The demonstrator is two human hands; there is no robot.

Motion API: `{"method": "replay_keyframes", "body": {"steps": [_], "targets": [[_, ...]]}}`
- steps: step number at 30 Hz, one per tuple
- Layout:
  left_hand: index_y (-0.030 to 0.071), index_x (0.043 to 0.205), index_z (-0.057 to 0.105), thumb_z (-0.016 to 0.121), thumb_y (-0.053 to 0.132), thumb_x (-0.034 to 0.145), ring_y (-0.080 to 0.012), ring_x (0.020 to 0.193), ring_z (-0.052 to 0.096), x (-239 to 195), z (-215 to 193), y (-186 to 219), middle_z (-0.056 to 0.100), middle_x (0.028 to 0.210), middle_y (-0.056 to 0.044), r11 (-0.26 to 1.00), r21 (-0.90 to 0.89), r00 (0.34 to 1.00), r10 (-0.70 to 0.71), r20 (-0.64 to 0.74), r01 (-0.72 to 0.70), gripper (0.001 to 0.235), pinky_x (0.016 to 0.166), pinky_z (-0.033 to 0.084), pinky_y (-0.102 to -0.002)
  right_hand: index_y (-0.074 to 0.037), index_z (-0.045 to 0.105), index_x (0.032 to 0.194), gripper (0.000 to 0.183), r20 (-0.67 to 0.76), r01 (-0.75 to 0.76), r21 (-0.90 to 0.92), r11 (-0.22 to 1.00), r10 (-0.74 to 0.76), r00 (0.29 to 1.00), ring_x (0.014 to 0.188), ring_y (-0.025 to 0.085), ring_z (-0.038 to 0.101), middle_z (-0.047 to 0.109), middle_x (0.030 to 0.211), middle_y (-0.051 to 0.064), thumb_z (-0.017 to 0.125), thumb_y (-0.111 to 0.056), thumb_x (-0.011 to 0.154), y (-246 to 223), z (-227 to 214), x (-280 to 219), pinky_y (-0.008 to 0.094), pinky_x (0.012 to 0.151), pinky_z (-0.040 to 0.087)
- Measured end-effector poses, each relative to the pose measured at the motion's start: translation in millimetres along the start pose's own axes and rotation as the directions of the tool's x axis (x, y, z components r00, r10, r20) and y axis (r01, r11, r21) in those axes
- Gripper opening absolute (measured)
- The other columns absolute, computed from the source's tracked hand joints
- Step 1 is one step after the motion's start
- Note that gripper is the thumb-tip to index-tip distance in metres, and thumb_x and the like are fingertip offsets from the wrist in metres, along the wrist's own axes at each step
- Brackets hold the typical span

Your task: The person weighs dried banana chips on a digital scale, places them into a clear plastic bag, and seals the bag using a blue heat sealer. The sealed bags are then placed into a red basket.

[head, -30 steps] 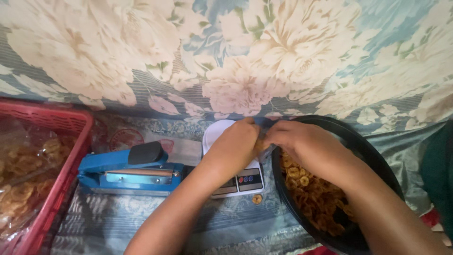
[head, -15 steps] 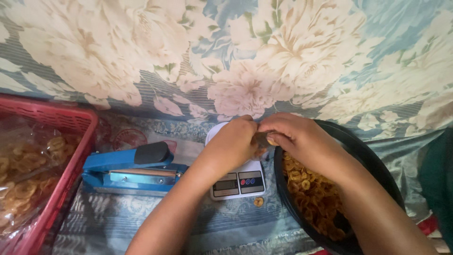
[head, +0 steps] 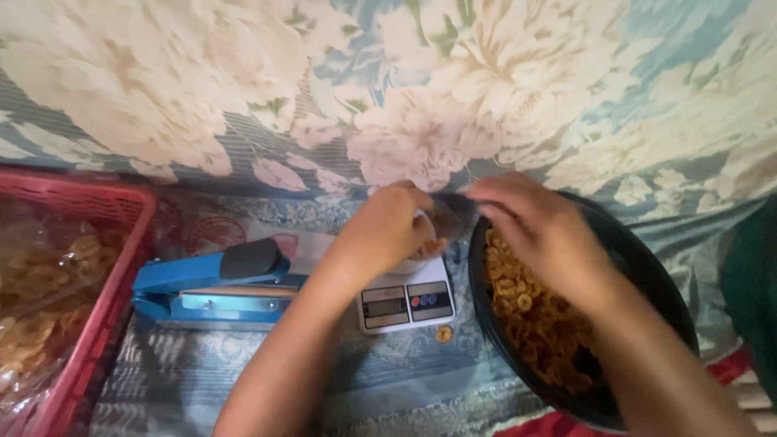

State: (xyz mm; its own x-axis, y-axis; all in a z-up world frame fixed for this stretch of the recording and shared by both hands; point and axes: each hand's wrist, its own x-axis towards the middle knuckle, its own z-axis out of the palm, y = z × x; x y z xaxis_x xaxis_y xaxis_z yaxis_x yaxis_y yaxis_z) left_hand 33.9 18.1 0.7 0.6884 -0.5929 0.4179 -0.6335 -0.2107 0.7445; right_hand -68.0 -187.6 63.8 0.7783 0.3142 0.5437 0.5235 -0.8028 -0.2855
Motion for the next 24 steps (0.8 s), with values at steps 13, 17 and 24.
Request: {"method": "replay_keyframes", "body": {"steps": [13, 17, 24], "targets": [[-0.005, 0.092, 0.072, 0.069, 0.004, 0.075, -0.0436, 0.093, 0.066, -1, 4, 3, 0.067, 0.1, -0.023, 0.989, 0.142, 0.996, -0.019, -0.086, 0.031, 0.019, 0.081, 0.052, -0.048, -0.008, 0.064, 0.125, 0.062, 0.27, -0.669, -0.632, 0.39, 0.921, 0.282, 0.104, 0.039, 0.074, 0.077, 0.105, 0.024, 0.065, -0.06, 0.09, 105, 4, -212, 0.046, 0.093, 0.057], [-0.003, 0.095, 0.073, 0.067, 0.004, 0.075, -0.0436, 0.093, 0.065, -2, 8, 8, 0.067, 0.101, -0.022, 0.991, 0.13, 0.998, -0.007, -0.062, 0.015, 0.022, 0.082, 0.052, -0.049, -0.008, 0.064, 0.118, 0.049, 0.214, -0.67, -0.501, 0.547, 0.829, 0.517, 0.103, 0.037, 0.071, 0.075, 0.104, 0.019, 0.071, -0.043, 0.085, 120, 10, -212, 0.046, 0.088, 0.055], [-0.003, 0.086, 0.071, 0.068, 0.007, 0.08, -0.0436, 0.092, 0.066, -5, 7, 12, 0.067, 0.098, -0.022, 0.989, 0.146, 0.998, -0.008, -0.065, 0.017, 0.013, 0.082, 0.052, -0.05, -0.012, 0.082, 0.101, 0.031, 0.383, -0.716, -0.329, 0.615, 0.78, 0.494, 0.095, 0.025, 0.078, 0.08, 0.099, 0.007, 0.076, -0.035, 0.081, 175, -9, -213, 0.036, 0.085, 0.059]]}}
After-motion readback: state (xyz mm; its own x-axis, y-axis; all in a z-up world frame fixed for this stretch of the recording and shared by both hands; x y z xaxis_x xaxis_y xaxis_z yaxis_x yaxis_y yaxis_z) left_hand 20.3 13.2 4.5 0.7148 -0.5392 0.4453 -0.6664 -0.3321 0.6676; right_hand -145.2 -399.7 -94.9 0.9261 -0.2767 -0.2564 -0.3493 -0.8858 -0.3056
